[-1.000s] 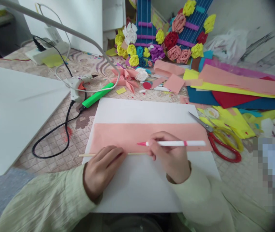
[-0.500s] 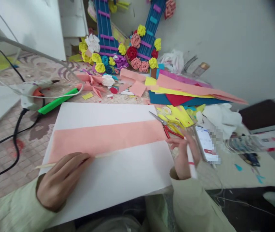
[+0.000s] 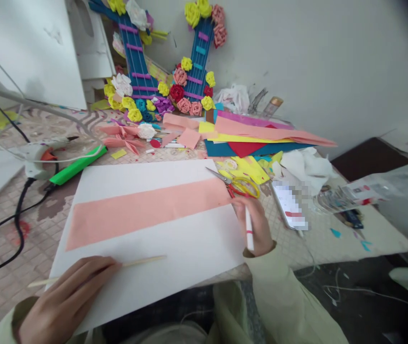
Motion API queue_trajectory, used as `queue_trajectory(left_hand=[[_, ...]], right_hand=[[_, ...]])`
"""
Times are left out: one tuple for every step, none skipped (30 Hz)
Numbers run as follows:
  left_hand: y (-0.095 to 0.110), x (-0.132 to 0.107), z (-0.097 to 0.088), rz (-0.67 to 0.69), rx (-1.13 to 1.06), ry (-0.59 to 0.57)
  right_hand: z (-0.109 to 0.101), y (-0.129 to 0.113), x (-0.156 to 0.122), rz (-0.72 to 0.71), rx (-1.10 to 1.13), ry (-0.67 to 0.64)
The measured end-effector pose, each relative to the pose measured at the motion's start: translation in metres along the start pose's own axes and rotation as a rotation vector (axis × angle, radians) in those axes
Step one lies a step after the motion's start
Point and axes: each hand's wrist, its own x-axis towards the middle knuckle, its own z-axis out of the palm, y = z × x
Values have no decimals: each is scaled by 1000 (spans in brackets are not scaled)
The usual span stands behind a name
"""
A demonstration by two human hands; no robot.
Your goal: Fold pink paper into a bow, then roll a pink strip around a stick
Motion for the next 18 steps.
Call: queue_trajectory(left_hand=[[-2, 0, 0, 25, 11, -2], [-3, 1, 0, 58, 23, -4], [-5, 3, 0, 97, 32, -9], [-5, 4, -1, 133, 34, -13], [-5, 6, -1, 144, 31, -12], [-4, 7, 0, 136, 18, -13], [-3, 8, 0, 92, -1, -1], [0, 9, 0, 50, -20, 11], [2, 9, 1, 29, -37, 16], [5, 10, 2, 22, -50, 21], [8, 10, 2, 22, -57, 22], [10, 11, 2, 25, -57, 25], [11, 11, 2, 26, -60, 27], [12, 12, 2, 26, -63, 31], [13, 14, 2, 24, -62, 38], [14, 15, 1, 21, -60, 44], [14, 16, 0, 19, -58, 49], [15, 17, 0, 17, -59, 51]], right_hand=[[1, -2, -1, -10, -21, -66], [2, -5, -2, -18, -34, -108], [4, -9, -3, -22, -35, -130], [5, -13, -4, -25, -25, -139], [7, -19, -5, -33, -11, -148], [9, -23, -6, -53, 0, -171], [11, -28, -6, -85, 2, -210], [13, -31, -7, -122, -5, -255], [15, -34, -7, -152, -20, -292], [17, -36, -6, -167, -38, -319], [18, -37, -5, -169, -50, -328], [20, -39, -5, -161, -54, -324], [20, -41, -4, -151, -49, -313], [21, -44, -4, -145, -37, -303], [22, -48, -3, -151, -23, -301], [24, -52, -3, -170, -9, -310], [25, -57, -4, -200, 1, -327], [28, -62, -4, -234, 6, -351]])
